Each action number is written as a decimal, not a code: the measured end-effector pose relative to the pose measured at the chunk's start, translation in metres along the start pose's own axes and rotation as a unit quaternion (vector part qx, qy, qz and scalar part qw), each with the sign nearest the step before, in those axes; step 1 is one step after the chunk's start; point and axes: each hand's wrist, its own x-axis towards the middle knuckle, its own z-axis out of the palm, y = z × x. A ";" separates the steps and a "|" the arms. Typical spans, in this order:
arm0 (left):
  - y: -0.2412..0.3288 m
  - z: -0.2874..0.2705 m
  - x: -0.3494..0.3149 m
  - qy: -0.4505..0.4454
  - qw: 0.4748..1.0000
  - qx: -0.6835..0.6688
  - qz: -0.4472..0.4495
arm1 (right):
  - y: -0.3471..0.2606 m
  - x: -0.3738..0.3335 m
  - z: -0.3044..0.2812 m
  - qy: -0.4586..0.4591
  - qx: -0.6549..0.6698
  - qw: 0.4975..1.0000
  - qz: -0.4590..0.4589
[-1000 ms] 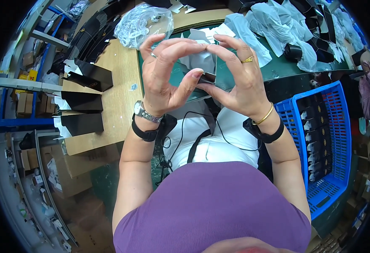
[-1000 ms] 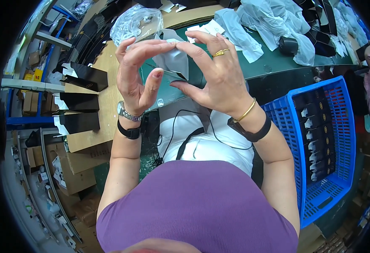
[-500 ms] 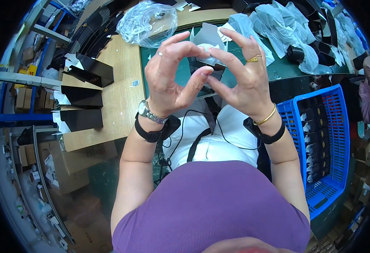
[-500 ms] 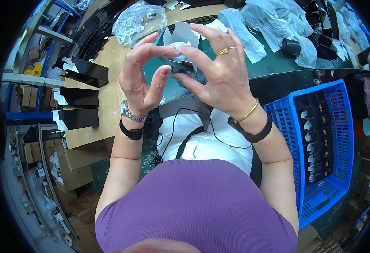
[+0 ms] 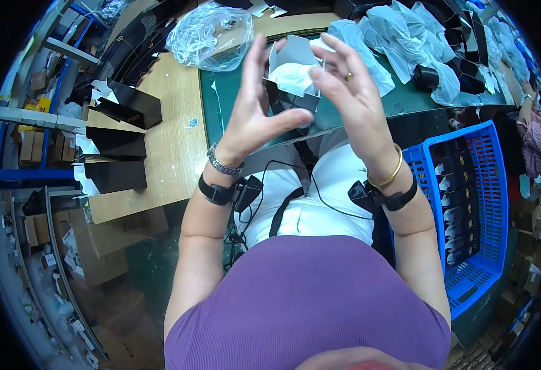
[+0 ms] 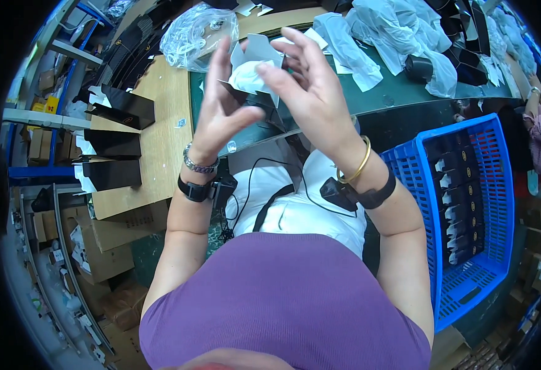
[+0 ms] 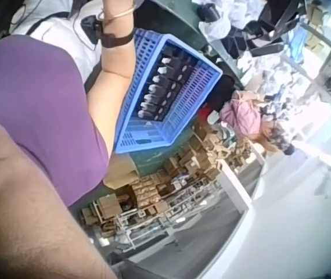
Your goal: Packaging products into protective bags and then into cardboard boxes at a manufacturing station.
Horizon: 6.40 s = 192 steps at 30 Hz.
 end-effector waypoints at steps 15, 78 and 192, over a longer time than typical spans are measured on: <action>0.000 0.015 -0.030 -0.028 0.947 0.319 0.023 | -0.025 0.031 -0.027 -0.256 -0.109 0.947 0.163; 0.104 -0.137 -0.121 0.384 0.722 0.573 -0.050 | 0.106 -0.016 -0.023 -0.146 -0.085 0.978 0.121; 0.059 -0.041 -0.023 -0.104 0.788 0.603 -0.070 | 0.082 0.001 -0.064 -0.060 -0.255 0.962 -0.076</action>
